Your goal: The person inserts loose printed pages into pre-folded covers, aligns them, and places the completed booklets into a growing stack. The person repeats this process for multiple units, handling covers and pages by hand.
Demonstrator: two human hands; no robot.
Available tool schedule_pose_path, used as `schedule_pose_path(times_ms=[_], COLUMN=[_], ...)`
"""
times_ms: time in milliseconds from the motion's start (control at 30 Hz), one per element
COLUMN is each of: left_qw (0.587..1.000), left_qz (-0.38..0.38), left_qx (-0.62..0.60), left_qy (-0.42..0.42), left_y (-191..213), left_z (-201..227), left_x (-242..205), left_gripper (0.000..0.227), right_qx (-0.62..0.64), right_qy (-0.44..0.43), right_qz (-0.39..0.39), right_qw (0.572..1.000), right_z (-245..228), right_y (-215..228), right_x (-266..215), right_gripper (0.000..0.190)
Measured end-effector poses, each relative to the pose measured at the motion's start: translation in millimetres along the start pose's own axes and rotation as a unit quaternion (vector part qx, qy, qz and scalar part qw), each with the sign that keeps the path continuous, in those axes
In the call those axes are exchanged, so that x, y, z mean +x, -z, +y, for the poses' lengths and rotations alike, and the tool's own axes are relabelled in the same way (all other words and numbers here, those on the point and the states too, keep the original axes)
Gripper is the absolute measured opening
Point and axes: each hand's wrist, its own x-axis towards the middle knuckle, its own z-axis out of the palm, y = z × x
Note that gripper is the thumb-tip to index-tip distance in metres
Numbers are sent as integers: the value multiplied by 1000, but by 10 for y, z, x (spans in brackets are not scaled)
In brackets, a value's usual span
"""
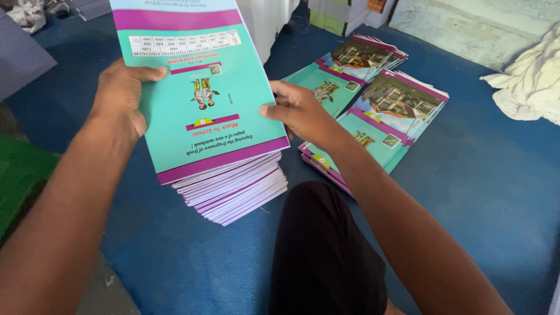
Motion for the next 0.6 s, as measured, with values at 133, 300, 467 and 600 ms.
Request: schedule_pose_path(times_ms=[133,300,467,600], left_qw=[998,993,980,969], left_qz=[42,38,50,73], left_qx=[17,101,193,230], left_qy=[31,43,29,-56], left_y=[131,221,241,262], left_z=[-149,-343,-450,-532], left_x=[131,211,208,202], left_gripper=[39,34,33,34], right_qx=[-5,-45,-36,-34], right_qy=[-23,-90,-139,-86], right_qz=[0,-6,24,12], right_qw=[1000,995,989,996], right_z=[141,277,393,462], right_y=[-97,-164,-175,-135], right_x=[136,303,310,362], right_gripper=[45,38,37,36])
